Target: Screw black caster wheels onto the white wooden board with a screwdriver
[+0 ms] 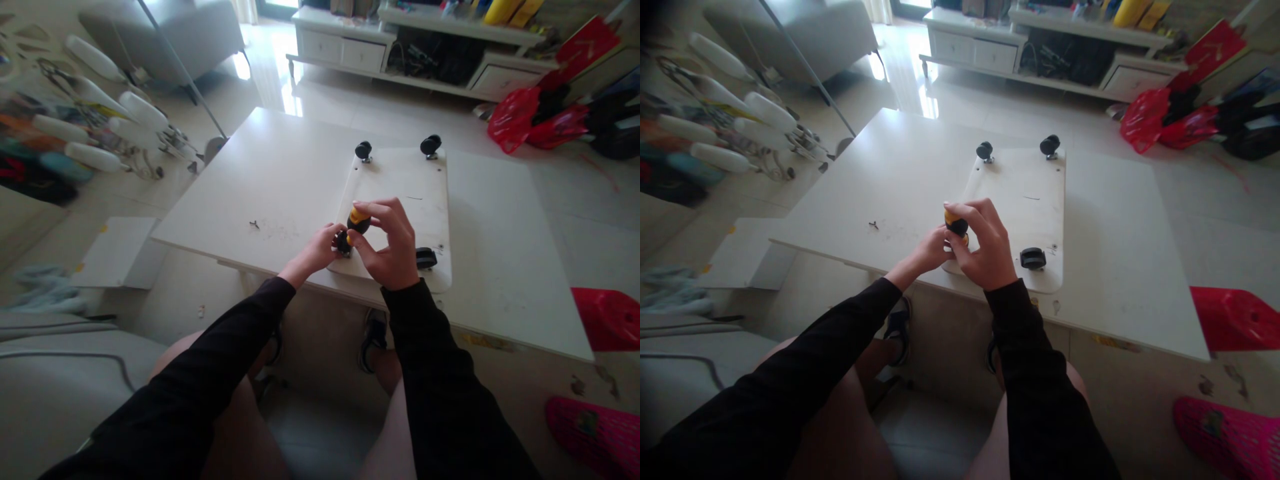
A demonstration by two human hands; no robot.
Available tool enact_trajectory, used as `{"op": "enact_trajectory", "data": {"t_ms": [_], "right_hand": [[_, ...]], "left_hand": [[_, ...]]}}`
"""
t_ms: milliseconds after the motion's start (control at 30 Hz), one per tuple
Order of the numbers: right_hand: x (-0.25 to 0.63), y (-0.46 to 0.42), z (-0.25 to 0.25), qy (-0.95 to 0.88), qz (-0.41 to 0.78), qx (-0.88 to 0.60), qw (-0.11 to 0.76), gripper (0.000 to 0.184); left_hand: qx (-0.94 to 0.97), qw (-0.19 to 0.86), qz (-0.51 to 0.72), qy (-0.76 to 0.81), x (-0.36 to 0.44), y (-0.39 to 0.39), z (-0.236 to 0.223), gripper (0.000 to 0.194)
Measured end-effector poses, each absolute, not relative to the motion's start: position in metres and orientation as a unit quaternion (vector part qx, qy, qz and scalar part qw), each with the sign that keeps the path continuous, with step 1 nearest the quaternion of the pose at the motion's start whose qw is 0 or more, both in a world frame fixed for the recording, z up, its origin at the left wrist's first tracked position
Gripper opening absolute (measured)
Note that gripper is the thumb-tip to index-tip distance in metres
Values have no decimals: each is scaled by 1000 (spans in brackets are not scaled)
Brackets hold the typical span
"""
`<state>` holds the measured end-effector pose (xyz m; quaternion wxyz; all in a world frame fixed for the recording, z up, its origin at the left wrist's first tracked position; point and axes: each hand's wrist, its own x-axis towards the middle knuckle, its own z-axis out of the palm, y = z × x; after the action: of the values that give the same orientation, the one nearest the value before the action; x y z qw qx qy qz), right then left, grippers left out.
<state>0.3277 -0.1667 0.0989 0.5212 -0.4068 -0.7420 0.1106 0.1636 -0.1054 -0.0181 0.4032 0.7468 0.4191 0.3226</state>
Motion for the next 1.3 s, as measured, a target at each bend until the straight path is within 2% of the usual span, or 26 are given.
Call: {"op": "enact_trajectory", "data": {"t_ms": [233, 433, 567, 633, 700, 767, 833, 1000, 1167, 1300], "right_hand": [[332, -165, 96, -683, 111, -403, 599, 45], [345, -153, 88, -593, 97, -457, 656, 44], [354, -147, 86, -546, 50, -467, 693, 47], [359, -143, 83, -521, 8, -475, 710, 47], [363, -138, 81, -498, -21, -477, 724, 46], [366, -134, 78, -484, -26, -471, 737, 46], [367, -133, 78, -477, -13, -466, 745, 46], [362, -135, 83, -459, 17, -477, 750, 46], [361, -136, 85, -462, 29, -505, 729, 45], [364, -134, 83, -483, -20, -506, 714, 44]], "left_hand": [[733, 428, 317, 423, 164, -106, -16, 52], [733, 432, 296, 435, 158, -103, -13, 61], [734, 422, 270, 459, 140, -96, -11, 70], [728, 407, 259, 487, 125, -92, -10, 63], [721, 379, 242, 527, 106, -87, -7, 47], [711, 331, 212, 583, 84, -83, -3, 31], [691, 259, 175, 652, 59, -78, 0, 24], [658, 118, 91, 739, 10, -69, -5, 36], [675, 96, 37, 731, 3, -69, -17, 34], [672, 77, 27, 736, 7, -69, -18, 32]]}}
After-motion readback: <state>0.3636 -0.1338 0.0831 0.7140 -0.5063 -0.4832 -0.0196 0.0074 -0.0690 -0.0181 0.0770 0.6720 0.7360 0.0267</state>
